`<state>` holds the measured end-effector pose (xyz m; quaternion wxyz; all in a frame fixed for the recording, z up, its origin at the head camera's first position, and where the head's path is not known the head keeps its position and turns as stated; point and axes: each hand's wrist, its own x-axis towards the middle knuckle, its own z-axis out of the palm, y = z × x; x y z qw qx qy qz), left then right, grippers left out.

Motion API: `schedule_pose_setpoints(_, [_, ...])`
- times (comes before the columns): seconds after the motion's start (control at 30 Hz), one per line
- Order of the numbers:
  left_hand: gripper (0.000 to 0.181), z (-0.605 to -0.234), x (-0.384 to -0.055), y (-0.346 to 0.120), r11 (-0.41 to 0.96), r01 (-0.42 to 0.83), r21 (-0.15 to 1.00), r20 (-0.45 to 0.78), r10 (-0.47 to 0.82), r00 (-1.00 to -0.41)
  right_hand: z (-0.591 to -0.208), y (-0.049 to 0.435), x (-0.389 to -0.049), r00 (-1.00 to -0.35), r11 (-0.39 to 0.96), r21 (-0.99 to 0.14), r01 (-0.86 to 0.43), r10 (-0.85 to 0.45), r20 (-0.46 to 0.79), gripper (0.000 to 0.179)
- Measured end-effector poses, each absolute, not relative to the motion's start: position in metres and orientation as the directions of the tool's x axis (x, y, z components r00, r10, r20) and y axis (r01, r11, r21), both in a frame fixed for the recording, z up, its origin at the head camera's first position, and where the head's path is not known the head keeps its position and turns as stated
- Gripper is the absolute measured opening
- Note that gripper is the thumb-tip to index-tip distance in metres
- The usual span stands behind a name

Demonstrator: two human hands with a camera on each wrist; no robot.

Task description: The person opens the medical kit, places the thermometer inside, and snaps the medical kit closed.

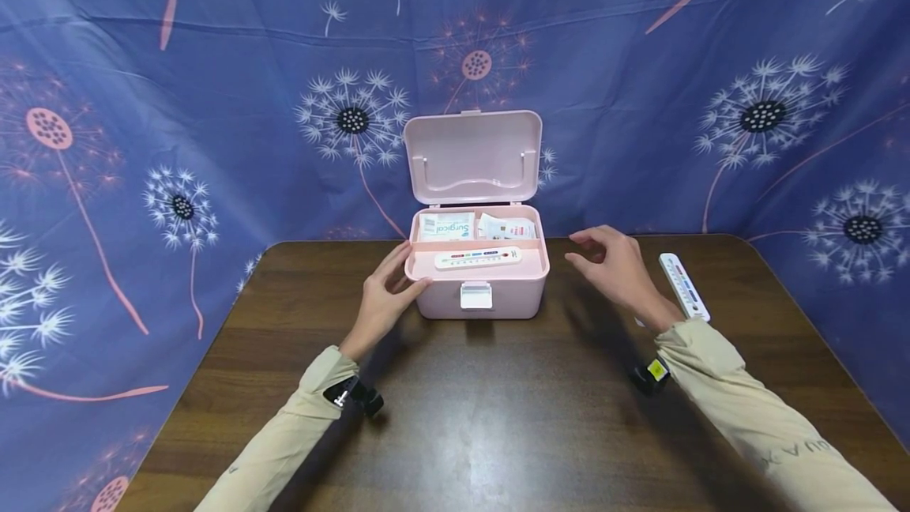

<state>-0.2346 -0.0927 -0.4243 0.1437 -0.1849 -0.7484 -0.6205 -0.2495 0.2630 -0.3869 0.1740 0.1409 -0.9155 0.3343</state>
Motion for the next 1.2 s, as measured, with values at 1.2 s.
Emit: schedule_pose_setpoints(1.2, [0.064,-0.425,-0.235,-0.093,0.161,0.458,0.874,0.447,0.101,-0.889,-0.407,0.275,-0.243,-0.877,0.716,-0.586,-0.380,-0.078,0.474,0.025])
